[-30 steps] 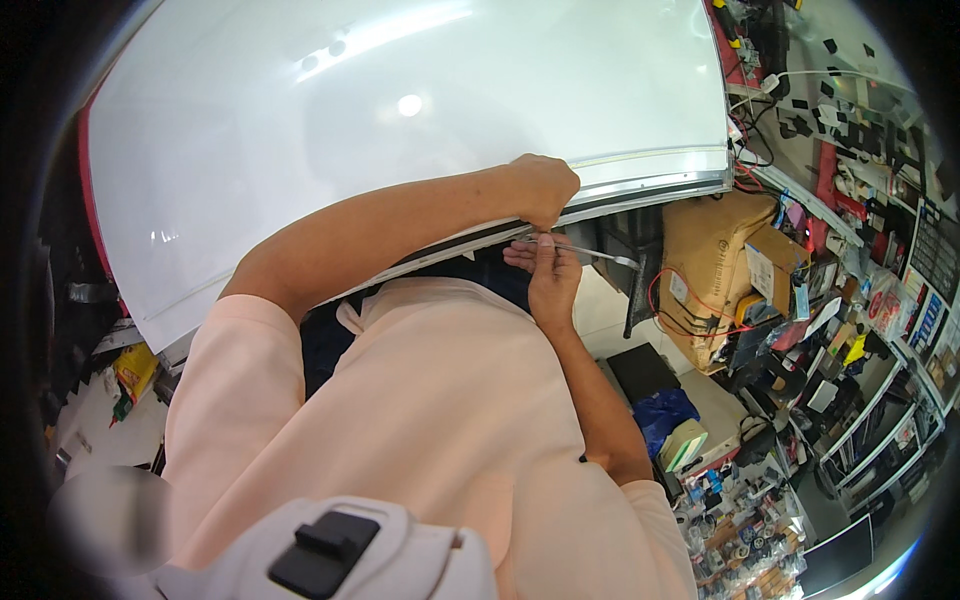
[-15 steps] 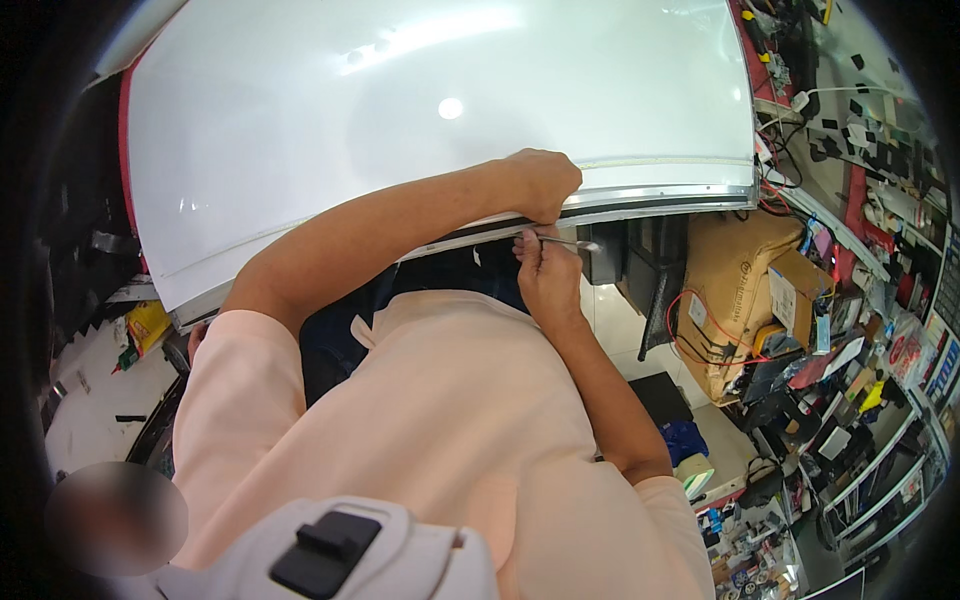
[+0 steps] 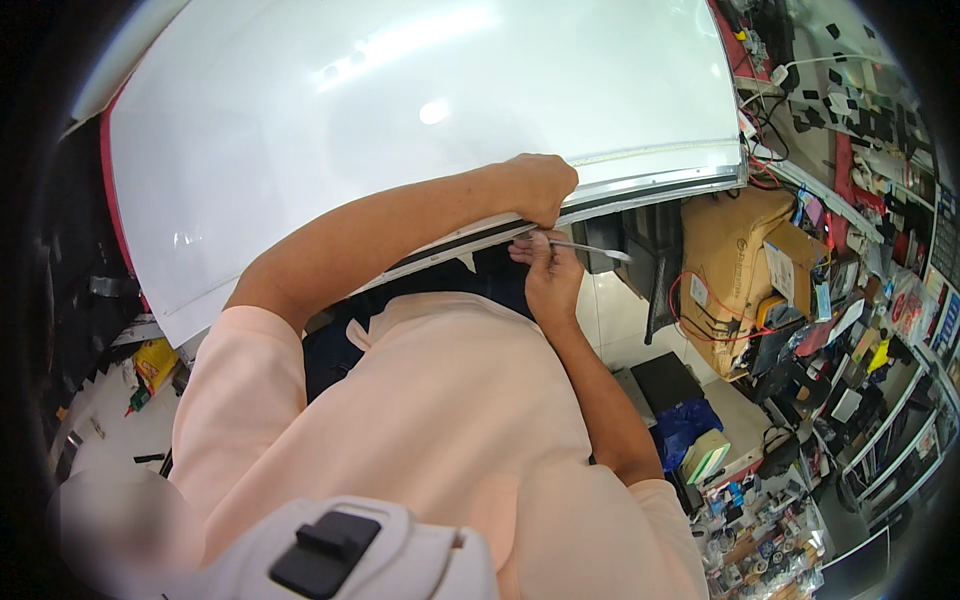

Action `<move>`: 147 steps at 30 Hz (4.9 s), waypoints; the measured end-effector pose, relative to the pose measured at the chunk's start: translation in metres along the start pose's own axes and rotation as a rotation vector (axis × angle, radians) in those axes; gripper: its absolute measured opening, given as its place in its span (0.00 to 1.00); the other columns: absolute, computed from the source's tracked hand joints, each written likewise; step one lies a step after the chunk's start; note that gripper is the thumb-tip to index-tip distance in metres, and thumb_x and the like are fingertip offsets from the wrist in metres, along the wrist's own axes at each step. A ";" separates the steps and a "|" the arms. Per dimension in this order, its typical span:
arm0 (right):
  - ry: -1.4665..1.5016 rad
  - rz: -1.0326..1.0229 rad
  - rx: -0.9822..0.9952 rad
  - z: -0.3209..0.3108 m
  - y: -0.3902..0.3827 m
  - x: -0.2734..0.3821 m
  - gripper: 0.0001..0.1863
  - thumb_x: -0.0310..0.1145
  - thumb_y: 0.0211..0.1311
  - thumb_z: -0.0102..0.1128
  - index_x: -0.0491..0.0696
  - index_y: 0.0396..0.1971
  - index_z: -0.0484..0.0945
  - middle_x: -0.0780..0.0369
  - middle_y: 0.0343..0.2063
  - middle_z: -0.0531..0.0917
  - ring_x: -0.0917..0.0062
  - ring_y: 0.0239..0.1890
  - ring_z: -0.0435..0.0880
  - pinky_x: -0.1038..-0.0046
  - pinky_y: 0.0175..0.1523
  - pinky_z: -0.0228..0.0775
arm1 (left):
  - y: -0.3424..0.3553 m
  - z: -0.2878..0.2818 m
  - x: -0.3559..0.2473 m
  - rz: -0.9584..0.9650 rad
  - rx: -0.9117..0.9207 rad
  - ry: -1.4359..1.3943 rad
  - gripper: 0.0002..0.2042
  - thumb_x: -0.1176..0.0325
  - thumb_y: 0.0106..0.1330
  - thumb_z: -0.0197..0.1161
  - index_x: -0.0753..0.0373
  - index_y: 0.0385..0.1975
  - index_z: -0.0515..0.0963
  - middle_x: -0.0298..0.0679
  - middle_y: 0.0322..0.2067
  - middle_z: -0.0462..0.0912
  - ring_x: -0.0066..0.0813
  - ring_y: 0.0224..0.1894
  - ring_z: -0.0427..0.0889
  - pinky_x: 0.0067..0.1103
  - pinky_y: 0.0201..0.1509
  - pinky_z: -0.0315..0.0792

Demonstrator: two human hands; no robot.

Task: The person works on the edge of a large white panel, handling thin wires and small electronic components with both hands.

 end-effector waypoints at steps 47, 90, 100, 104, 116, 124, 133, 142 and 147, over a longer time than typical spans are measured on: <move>-0.366 -0.026 -0.003 0.020 -0.008 0.022 0.12 0.29 0.69 0.47 0.34 0.33 0.74 0.56 0.25 0.81 0.76 0.28 0.84 0.76 0.35 0.79 | -0.017 -0.004 0.001 0.055 -0.009 -0.028 0.10 0.75 0.42 0.65 0.67 0.27 0.82 0.51 0.30 0.83 0.43 0.36 0.84 0.31 0.36 0.78; 0.238 0.119 -0.063 0.016 -0.018 -0.015 0.11 0.31 0.72 0.42 0.37 0.40 0.69 0.52 0.29 0.80 0.69 0.30 0.85 0.71 0.38 0.81 | -0.026 0.008 0.005 0.015 0.144 0.017 0.11 0.76 0.40 0.67 0.67 0.28 0.82 0.50 0.29 0.83 0.42 0.34 0.84 0.32 0.34 0.78; -0.403 0.003 0.097 0.035 -0.013 0.023 0.10 0.29 0.70 0.45 0.35 0.36 0.71 0.55 0.25 0.82 0.76 0.28 0.84 0.77 0.36 0.79 | -0.020 0.010 0.009 0.014 0.110 0.008 0.12 0.75 0.43 0.65 0.66 0.30 0.82 0.51 0.31 0.83 0.43 0.36 0.84 0.32 0.36 0.78; -0.316 0.006 0.067 0.032 -0.012 0.012 0.11 0.29 0.70 0.45 0.35 0.36 0.71 0.56 0.25 0.82 0.77 0.27 0.84 0.77 0.36 0.79 | -0.017 0.013 0.011 0.029 0.062 -0.020 0.13 0.75 0.44 0.64 0.66 0.33 0.82 0.50 0.32 0.83 0.44 0.37 0.84 0.32 0.37 0.78; 0.307 0.172 -0.037 0.023 -0.019 -0.021 0.11 0.31 0.71 0.47 0.37 0.38 0.70 0.52 0.29 0.81 0.71 0.30 0.84 0.73 0.40 0.80 | -0.028 0.010 0.013 -0.006 0.106 -0.026 0.12 0.75 0.39 0.67 0.68 0.27 0.82 0.50 0.28 0.83 0.43 0.34 0.84 0.32 0.33 0.77; -0.316 -0.026 0.062 0.035 -0.016 0.015 0.11 0.30 0.69 0.48 0.36 0.34 0.74 0.56 0.25 0.83 0.75 0.28 0.85 0.76 0.35 0.79 | -0.028 0.013 0.016 0.004 0.081 -0.007 0.10 0.75 0.41 0.66 0.68 0.27 0.82 0.51 0.28 0.83 0.44 0.33 0.84 0.32 0.34 0.77; 0.057 0.103 0.049 0.033 -0.019 -0.008 0.12 0.31 0.71 0.45 0.36 0.39 0.70 0.52 0.29 0.81 0.70 0.32 0.85 0.73 0.39 0.80 | -0.035 0.006 0.013 0.016 0.066 -0.035 0.12 0.74 0.41 0.66 0.68 0.28 0.82 0.52 0.30 0.83 0.44 0.34 0.84 0.32 0.35 0.77; -0.074 0.023 0.085 0.034 -0.023 -0.002 0.12 0.31 0.72 0.43 0.35 0.40 0.69 0.52 0.30 0.81 0.71 0.32 0.85 0.73 0.40 0.80 | -0.039 0.009 0.011 0.018 0.089 0.000 0.12 0.74 0.42 0.66 0.67 0.29 0.83 0.51 0.31 0.83 0.44 0.35 0.84 0.32 0.36 0.78; -0.337 -0.027 0.172 0.045 -0.022 0.010 0.12 0.31 0.71 0.45 0.35 0.37 0.71 0.53 0.28 0.82 0.74 0.30 0.85 0.75 0.38 0.79 | -0.038 0.011 0.011 0.008 0.070 0.022 0.11 0.74 0.43 0.66 0.65 0.29 0.83 0.47 0.30 0.84 0.40 0.35 0.84 0.31 0.35 0.77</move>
Point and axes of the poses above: each hand's wrist, its own y-axis towards the middle knuckle, its own z-axis out of the palm, x = y × z, the point moved 10 cm from there along y, towards the middle knuckle
